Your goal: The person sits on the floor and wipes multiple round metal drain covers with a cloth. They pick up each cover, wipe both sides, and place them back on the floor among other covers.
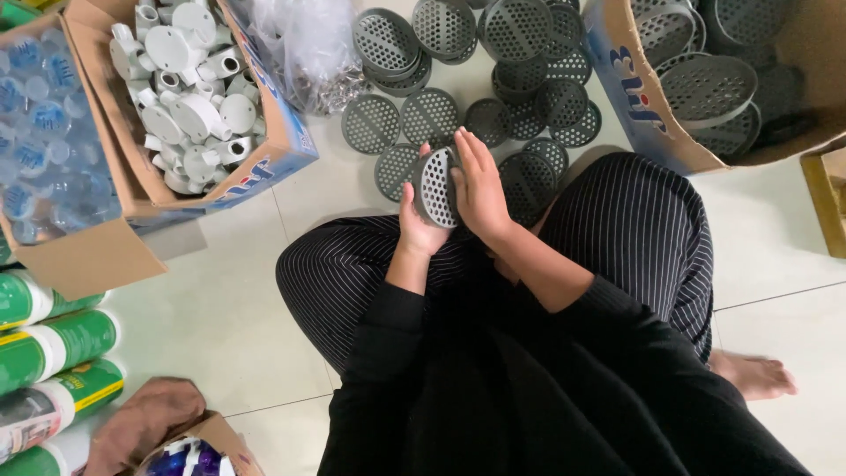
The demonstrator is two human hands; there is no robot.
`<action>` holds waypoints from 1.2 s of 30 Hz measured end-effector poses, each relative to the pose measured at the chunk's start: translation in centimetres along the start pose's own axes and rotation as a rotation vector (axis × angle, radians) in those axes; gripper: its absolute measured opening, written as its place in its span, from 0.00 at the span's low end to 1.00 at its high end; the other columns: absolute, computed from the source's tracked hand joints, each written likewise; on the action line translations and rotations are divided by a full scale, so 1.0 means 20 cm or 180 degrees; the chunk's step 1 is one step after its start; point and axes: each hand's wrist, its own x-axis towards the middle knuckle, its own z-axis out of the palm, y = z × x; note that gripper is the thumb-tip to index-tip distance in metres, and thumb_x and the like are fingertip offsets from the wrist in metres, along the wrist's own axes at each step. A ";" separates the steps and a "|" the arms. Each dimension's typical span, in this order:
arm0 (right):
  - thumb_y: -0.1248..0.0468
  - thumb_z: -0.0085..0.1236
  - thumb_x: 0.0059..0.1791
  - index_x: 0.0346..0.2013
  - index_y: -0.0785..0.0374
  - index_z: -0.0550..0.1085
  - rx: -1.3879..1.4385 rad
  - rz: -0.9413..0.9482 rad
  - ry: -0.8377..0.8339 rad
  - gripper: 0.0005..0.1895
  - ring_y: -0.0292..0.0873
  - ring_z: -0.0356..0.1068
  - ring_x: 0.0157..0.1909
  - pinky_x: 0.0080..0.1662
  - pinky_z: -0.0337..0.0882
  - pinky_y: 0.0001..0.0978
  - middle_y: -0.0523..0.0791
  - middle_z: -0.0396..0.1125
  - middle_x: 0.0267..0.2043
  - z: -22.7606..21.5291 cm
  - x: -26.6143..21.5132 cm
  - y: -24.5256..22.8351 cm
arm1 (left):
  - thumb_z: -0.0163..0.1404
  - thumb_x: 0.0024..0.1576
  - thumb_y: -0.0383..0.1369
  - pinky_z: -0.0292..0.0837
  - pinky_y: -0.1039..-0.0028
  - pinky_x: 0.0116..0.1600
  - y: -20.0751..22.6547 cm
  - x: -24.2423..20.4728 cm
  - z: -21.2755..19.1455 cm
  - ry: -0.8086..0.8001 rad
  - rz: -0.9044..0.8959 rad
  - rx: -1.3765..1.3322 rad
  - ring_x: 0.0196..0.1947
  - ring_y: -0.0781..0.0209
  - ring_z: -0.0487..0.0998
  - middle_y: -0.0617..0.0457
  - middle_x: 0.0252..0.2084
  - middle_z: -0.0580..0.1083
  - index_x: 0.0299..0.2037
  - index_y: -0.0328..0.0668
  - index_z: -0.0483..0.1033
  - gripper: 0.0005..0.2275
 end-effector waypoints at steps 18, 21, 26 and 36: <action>0.62 0.39 0.48 0.50 0.61 0.65 -0.0276 -0.1707 -0.0376 0.17 0.48 0.61 0.52 0.52 0.61 0.39 0.47 0.59 0.54 0.05 0.01 -0.09 | 0.38 0.45 0.56 0.55 0.61 0.57 0.03 0.04 -0.05 0.1039 -0.0147 -0.0561 0.54 0.50 0.61 0.47 0.59 0.57 0.57 0.58 0.55 0.30; 0.66 0.49 0.43 0.53 0.61 0.63 -0.0383 -0.1413 -0.0412 0.23 0.48 0.56 0.58 0.56 0.54 0.39 0.48 0.56 0.56 0.01 0.05 0.03 | 0.38 0.43 0.58 0.55 0.61 0.56 0.05 0.06 0.02 0.1215 -0.0181 -0.0701 0.52 0.49 0.63 0.46 0.58 0.58 0.56 0.56 0.58 0.31; 0.69 0.45 0.46 0.59 0.60 0.56 -0.0385 -0.0519 -0.0292 0.26 0.51 0.43 0.64 0.60 0.45 0.43 0.50 0.43 0.63 0.00 0.00 -0.01 | 0.40 0.43 0.55 0.64 0.66 0.48 0.07 0.07 0.22 0.1513 -0.0233 -0.0530 0.45 0.53 0.67 0.45 0.51 0.65 0.55 0.48 0.61 0.31; 0.62 0.42 0.48 0.45 0.64 0.68 0.0769 -0.1146 -0.0849 0.14 0.51 0.61 0.52 0.52 0.61 0.40 0.49 0.62 0.50 0.00 -0.04 -0.18 | 0.31 0.47 0.55 0.17 0.36 0.53 0.07 0.04 -0.03 0.0529 0.0268 -0.1145 0.63 0.40 0.27 0.52 0.65 0.30 0.61 0.72 0.36 0.30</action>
